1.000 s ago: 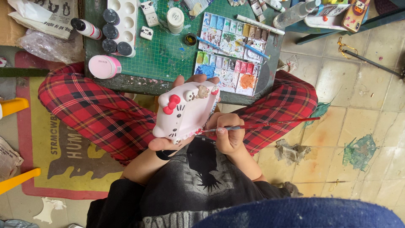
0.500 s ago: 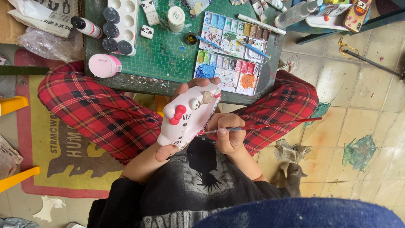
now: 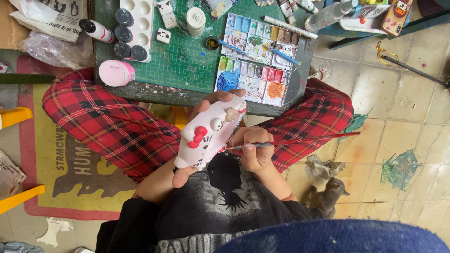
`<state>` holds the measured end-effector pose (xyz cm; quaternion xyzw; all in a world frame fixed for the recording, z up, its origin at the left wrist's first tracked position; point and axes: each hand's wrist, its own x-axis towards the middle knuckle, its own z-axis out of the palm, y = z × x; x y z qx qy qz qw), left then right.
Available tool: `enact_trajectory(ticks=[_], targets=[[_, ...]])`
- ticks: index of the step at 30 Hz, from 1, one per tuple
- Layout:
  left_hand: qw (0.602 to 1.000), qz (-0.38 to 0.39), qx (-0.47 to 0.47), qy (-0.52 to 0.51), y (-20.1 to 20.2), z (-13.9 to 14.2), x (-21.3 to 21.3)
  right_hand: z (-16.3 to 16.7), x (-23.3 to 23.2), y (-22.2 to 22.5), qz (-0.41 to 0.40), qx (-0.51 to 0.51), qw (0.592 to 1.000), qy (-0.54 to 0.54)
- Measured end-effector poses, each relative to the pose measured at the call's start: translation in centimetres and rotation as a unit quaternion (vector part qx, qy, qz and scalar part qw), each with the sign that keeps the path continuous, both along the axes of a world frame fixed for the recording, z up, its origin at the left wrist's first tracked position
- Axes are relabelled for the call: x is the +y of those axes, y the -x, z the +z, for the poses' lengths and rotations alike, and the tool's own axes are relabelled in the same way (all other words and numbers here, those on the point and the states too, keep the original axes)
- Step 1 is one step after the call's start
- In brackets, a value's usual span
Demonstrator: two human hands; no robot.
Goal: The person sits on a low stool on the floor at a cluttered work table and paints a Hello Kitty-shaped ceramic dish with a paintbrush, dipping into a watercolor palette and small paint containers. They then set the dish on the table and paint a small white cat figurine with the brush.
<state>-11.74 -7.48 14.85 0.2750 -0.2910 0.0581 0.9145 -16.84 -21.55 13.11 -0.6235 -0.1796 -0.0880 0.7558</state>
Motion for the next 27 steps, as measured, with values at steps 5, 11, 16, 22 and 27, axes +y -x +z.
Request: enact_trajectory(ticks=[5, 11, 16, 22, 27], targets=[[1.000, -0.014, 0.005, 0.003, 0.1, 0.1, -0.1, 0.6, 0.8, 0.3, -0.038, 0.059, 0.994, -0.081], [0.999, -0.033, 0.005, -0.015, 0.3, 0.4, 0.4, 2.3, 0.3, -1.0, 0.003, -0.051, 0.998, 0.023], [0.999, -0.038, 0.003, -0.011, 0.2, 0.3, 0.4, 2.3, 0.6, -1.7, -0.007, -0.086, 0.996, 0.029], [0.999, -0.039, 0.003, -0.013, 0.1, 0.3, 0.5, 1.6, 0.3, -1.8, 0.000, -0.117, 0.992, 0.045], [0.999, -0.035, 0.007, -0.015, 0.1, 0.5, 0.6, 1.6, 0.6, -1.4, -0.006, -0.089, 0.996, 0.009]])
